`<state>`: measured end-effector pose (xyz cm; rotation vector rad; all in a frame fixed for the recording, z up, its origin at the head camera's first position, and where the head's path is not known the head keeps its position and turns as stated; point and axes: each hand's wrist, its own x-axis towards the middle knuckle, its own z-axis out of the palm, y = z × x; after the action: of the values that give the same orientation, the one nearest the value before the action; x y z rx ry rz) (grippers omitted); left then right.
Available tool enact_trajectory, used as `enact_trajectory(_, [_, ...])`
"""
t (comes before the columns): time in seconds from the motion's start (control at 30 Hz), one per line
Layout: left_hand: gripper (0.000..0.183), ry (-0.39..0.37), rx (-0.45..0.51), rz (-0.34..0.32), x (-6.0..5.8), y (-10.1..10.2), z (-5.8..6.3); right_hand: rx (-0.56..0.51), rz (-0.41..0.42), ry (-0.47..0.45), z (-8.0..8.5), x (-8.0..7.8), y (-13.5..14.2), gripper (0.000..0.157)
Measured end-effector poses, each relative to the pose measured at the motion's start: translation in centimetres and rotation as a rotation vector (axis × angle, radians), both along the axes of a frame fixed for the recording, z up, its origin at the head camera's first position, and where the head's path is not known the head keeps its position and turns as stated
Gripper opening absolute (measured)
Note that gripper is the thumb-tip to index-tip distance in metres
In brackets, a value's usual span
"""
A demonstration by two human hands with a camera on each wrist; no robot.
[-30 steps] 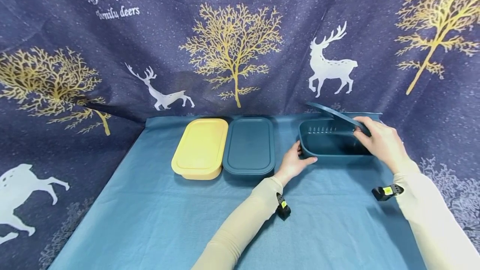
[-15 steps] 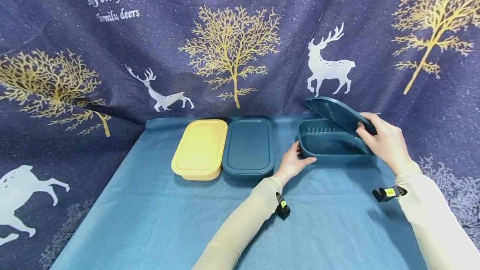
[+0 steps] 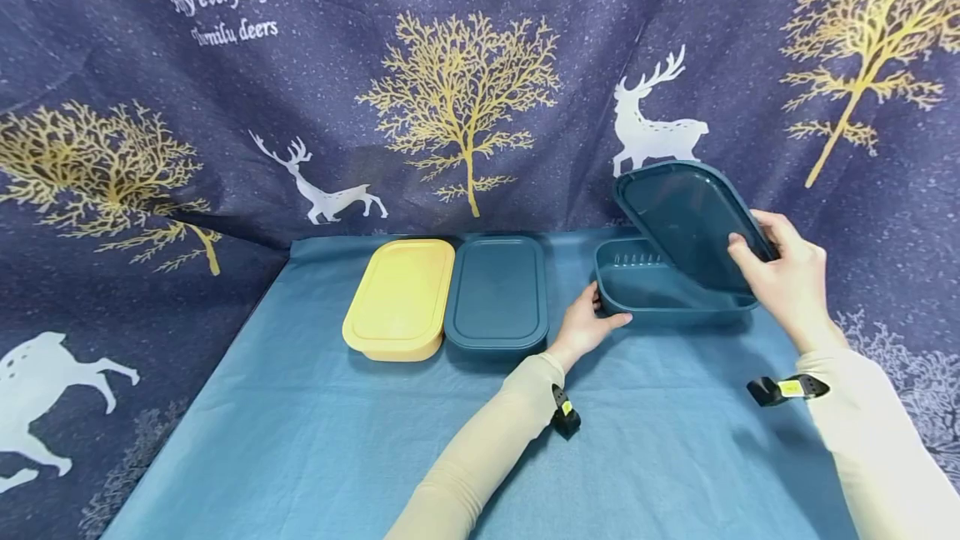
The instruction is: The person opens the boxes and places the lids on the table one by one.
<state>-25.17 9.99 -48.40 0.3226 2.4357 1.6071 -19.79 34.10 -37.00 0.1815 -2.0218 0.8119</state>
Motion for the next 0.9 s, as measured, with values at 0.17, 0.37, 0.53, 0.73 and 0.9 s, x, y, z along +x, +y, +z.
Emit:
enact_trajectory(0.17, [0.084, -0.003, -0.011, 0.003, 0.1, 0.1, 0.0, -0.226, -0.025, -0.139, 1.2, 0.9, -0.2, 0.034])
enact_trajectory(0.37, [0.084, -0.006, -0.015, 0.001, 0.0, 0.2, 0.0, -0.456, 0.045, -0.248, 2.2, 1.5, 0.0, 0.033])
enact_trajectory(0.53, [0.084, -0.003, -0.018, 0.002, 0.0, 0.1, 0.1, -0.598, 0.154, -0.282, 2.3, 2.0, 0.3, 0.031])
enact_trajectory(0.73, [0.083, 0.009, -0.022, -0.002, 0.0, 0.1, 0.2, -0.844, 0.373, -0.239, 1.9, 2.5, 0.8, 0.029])
enact_trajectory(0.9, [0.082, 0.022, -0.023, -0.006, -0.2, 0.1, 0.1, -0.875, 0.408, -0.275, 1.5, 2.7, 1.3, 0.028])
